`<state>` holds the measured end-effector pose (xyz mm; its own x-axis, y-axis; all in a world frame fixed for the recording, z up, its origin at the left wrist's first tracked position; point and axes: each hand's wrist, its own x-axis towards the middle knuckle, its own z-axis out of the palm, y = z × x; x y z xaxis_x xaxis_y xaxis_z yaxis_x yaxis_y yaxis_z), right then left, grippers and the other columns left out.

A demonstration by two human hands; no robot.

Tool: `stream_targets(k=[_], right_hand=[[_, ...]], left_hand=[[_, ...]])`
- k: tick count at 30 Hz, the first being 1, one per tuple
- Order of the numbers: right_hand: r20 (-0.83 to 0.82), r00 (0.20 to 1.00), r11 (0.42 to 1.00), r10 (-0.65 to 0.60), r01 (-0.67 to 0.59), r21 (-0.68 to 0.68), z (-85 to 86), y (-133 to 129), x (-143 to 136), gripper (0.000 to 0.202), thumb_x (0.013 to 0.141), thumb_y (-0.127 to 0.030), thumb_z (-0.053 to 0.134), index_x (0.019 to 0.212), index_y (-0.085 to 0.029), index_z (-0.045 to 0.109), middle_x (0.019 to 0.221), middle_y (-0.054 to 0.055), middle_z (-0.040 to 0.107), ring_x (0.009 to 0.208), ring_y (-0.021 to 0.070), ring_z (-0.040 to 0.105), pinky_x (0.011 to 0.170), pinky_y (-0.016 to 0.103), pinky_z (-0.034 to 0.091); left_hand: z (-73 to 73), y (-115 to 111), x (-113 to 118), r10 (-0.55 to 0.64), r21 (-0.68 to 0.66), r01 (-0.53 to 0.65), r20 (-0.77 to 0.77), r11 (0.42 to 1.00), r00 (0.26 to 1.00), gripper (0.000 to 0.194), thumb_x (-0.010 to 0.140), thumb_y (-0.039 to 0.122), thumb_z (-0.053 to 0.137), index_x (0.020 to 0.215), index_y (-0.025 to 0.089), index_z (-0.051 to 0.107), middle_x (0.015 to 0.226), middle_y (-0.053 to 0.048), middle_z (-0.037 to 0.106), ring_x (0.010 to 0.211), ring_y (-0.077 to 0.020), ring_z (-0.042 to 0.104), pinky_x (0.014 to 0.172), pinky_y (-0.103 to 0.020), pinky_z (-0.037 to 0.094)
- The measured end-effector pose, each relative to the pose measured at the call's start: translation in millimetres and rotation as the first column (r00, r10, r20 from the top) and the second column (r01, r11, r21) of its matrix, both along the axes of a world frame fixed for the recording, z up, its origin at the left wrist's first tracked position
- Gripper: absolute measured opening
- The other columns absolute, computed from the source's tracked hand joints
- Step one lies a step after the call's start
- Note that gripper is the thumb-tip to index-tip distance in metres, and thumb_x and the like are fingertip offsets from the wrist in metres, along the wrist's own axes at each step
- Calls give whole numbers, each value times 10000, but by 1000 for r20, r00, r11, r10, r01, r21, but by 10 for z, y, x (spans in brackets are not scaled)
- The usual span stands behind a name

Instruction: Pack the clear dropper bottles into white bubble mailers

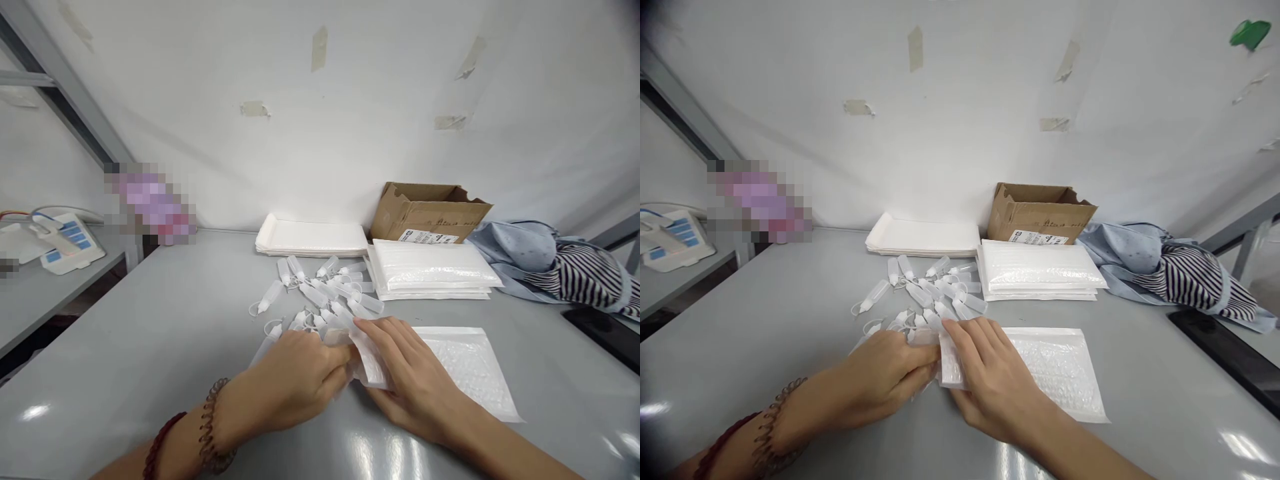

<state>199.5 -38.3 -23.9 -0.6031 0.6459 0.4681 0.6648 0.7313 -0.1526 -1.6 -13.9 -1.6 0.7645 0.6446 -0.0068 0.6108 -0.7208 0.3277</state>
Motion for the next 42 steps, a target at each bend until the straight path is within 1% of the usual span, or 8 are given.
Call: stream_targets(k=[6,9,12,17,23,29,35,42], right_hand=[[82,996,999,-18,20,-30,29,26,2,567,757,-128,493,1299,-29,358,1097,187,533,965,305,483,802,474,477],[116,992,997,-46,53,-58,75,43,25,607,773,-192,540,1326,-52,331,1159,194,511,1018,320,469,832,495,460],[130,990,996,-45,55,-75,119,46,50,628,786,-258,565,1333,-74,318,1193,192,504,1057,320,460,859,498,447],[137,989,985,-46,68,-157,153,44,64,733,743,-301,605,1367,-94,280,1238,184,492,1111,318,449,907,502,425],[143,989,957,-38,78,-281,172,66,72,776,721,-361,633,1373,-115,292,1264,181,485,1138,321,453,917,501,421],[140,988,939,-58,102,-328,183,75,56,773,702,-345,636,1366,-119,312,1233,173,483,1108,325,453,911,515,408],[110,992,935,-63,97,-342,167,89,81,747,672,-196,580,1360,-132,297,1182,145,496,1069,299,469,898,494,420],[71,997,948,-29,50,-316,123,30,47,747,664,-147,559,1356,-149,276,1167,140,508,1041,293,501,869,487,456]], left_hand=[[49,71,-71,-14,-9,16,170,1000,985,260,887,168,372,898,201,629,574,32,594,480,-110,488,500,-229,317],[121,242,-249,216,44,-239,298,970,930,304,895,213,365,993,205,654,657,23,651,523,-107,525,543,-224,367],[225,422,-490,536,107,-556,169,824,827,298,879,322,407,828,193,671,791,-16,683,642,-160,571,582,-265,387],[238,566,-761,677,104,-671,-33,734,735,369,793,503,492,914,185,635,956,-67,663,848,-259,607,658,-313,422],[79,575,-772,623,81,-621,-191,780,758,239,747,380,499,654,184,598,679,-57,626,607,-210,576,536,-279,330],[259,511,-713,588,-17,-591,-91,806,804,211,764,318,500,653,180,613,651,-27,629,607,-178,570,527,-244,333],[366,316,-459,279,-416,-189,166,889,946,139,797,289,590,780,189,685,727,17,651,625,-106,542,557,-179,404],[104,177,-204,65,-153,-27,253,988,965,79,809,219,654,801,148,688,611,28,560,533,-83,468,520,-192,350]])
